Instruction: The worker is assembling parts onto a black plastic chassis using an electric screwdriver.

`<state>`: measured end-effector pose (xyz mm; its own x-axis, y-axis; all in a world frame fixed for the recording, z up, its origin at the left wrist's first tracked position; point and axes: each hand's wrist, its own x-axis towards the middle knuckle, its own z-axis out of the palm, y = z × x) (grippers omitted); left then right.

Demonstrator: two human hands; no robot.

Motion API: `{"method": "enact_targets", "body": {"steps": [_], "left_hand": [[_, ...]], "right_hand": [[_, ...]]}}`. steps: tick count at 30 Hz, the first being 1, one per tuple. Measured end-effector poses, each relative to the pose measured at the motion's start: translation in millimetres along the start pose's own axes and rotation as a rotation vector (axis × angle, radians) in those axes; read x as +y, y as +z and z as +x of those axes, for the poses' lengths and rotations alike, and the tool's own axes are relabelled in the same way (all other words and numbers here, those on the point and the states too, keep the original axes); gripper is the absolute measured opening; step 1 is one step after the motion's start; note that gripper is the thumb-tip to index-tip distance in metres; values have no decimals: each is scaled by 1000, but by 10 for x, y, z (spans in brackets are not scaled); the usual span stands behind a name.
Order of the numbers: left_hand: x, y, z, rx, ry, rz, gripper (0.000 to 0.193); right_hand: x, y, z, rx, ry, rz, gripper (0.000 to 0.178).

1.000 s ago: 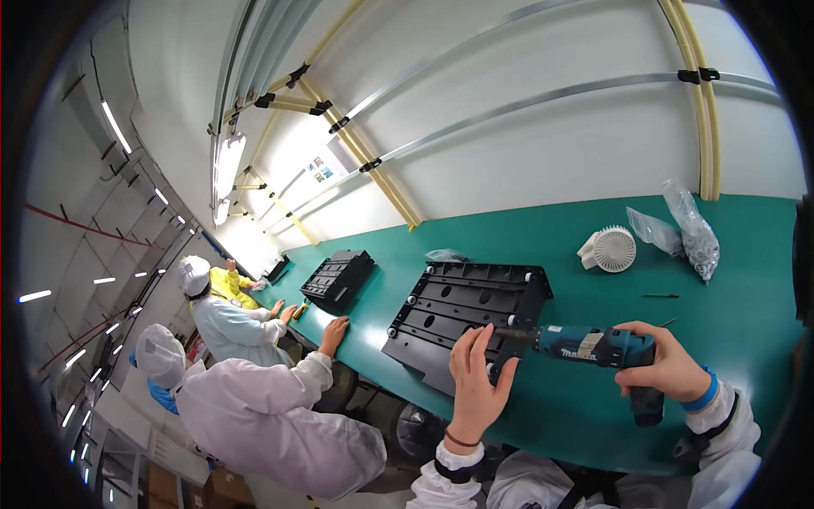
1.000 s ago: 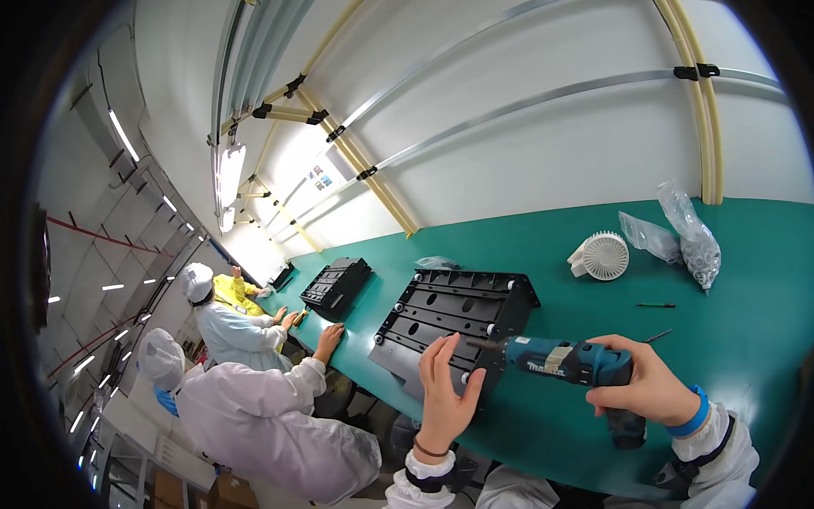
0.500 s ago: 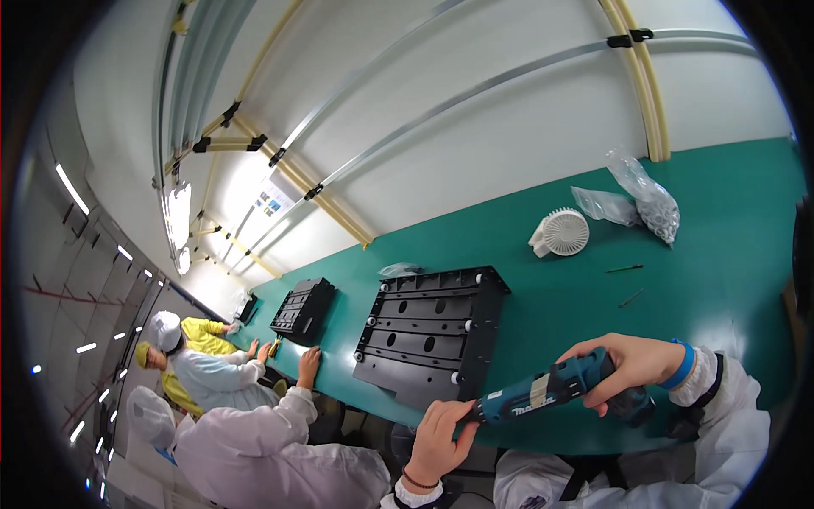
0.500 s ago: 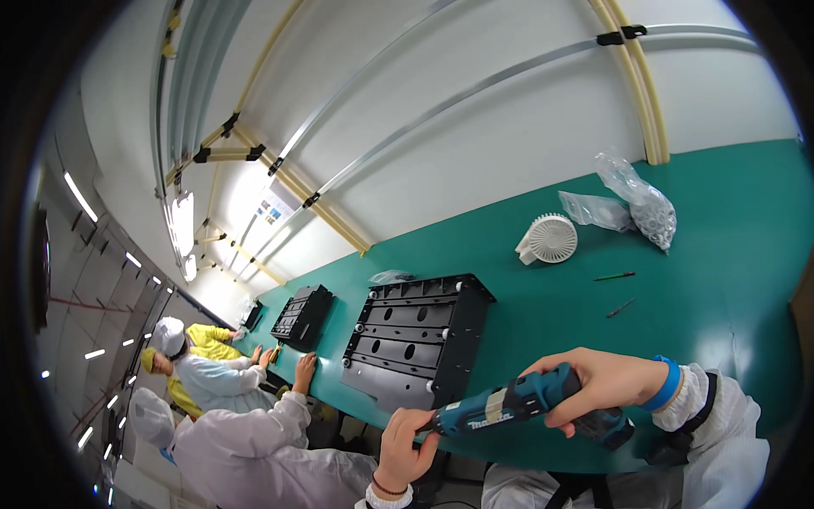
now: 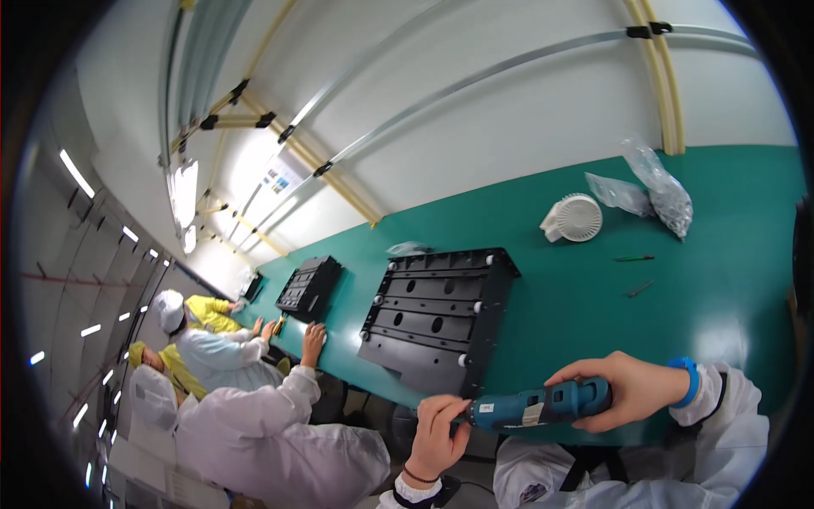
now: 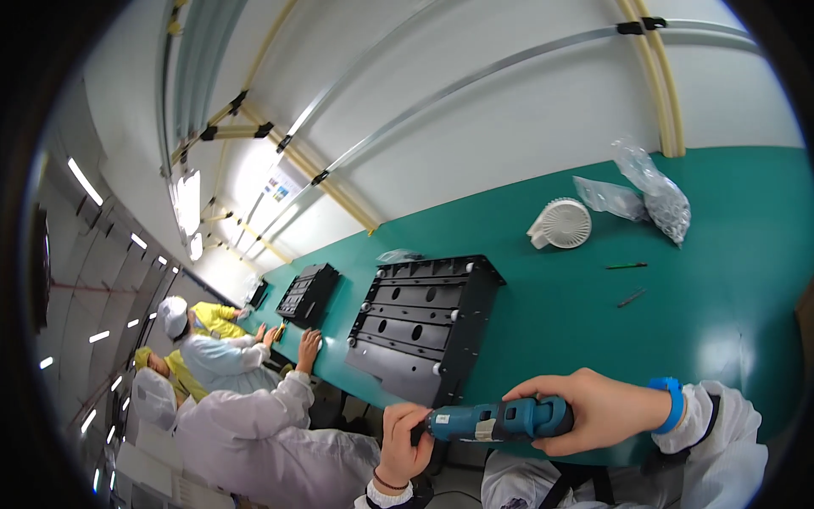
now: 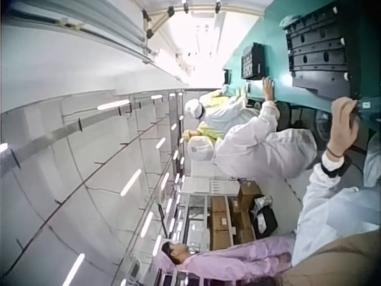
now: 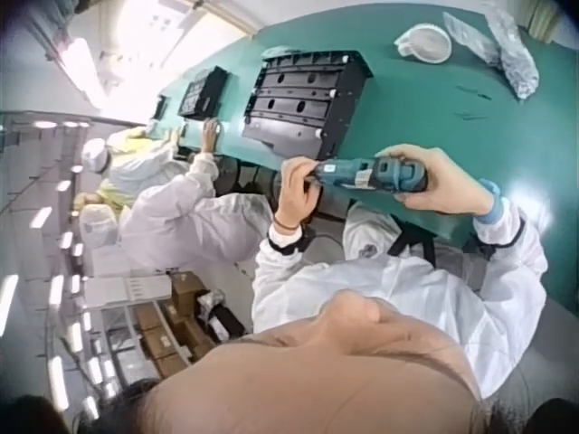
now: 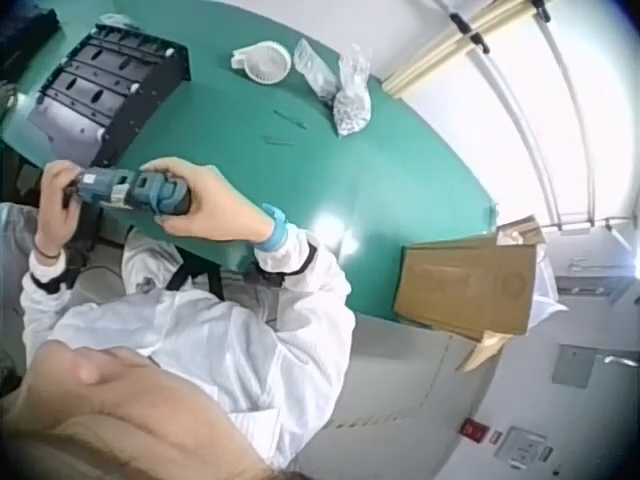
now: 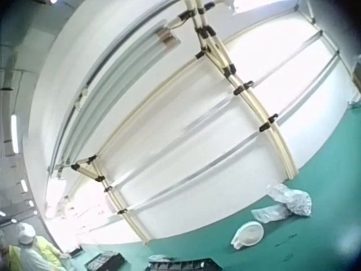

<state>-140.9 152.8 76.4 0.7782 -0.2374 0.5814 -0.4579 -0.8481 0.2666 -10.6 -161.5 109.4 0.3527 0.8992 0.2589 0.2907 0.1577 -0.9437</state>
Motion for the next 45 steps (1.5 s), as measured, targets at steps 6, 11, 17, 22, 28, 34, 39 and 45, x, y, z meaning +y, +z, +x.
{"method": "enact_targets", "body": {"steps": [6, 11, 17, 22, 28, 34, 39, 45], "left_hand": [[111, -135, -61, 240, -193, 179, 55], [424, -116, -117, 256, -161, 118, 45], [418, -118, -162, 269, -269, 98, 48], [334, -166, -163, 323, -364, 147, 53], [337, -70, -178, 306, -405, 160, 60], [406, -64, -219, 315, -399, 136, 59], [579, -128, -380, 337, -491, 190, 57], [736, -322, -777, 437, -679, 302, 56]], "right_hand": [[-44, 258, 352, 99, -87, -312, 64], [31, 468, 810, 221, -261, -534, 65], [78, 677, 1128, 256, -342, -627, 64], [105, 707, 1203, 218, -338, -648, 66], [149, 682, 1162, 225, -301, -646, 68], [131, 710, 1105, 268, -295, -567, 66], [85, 847, 1189, 169, -289, -535, 66], [103, 1217, 1488, -5, -419, -485, 70]]}}
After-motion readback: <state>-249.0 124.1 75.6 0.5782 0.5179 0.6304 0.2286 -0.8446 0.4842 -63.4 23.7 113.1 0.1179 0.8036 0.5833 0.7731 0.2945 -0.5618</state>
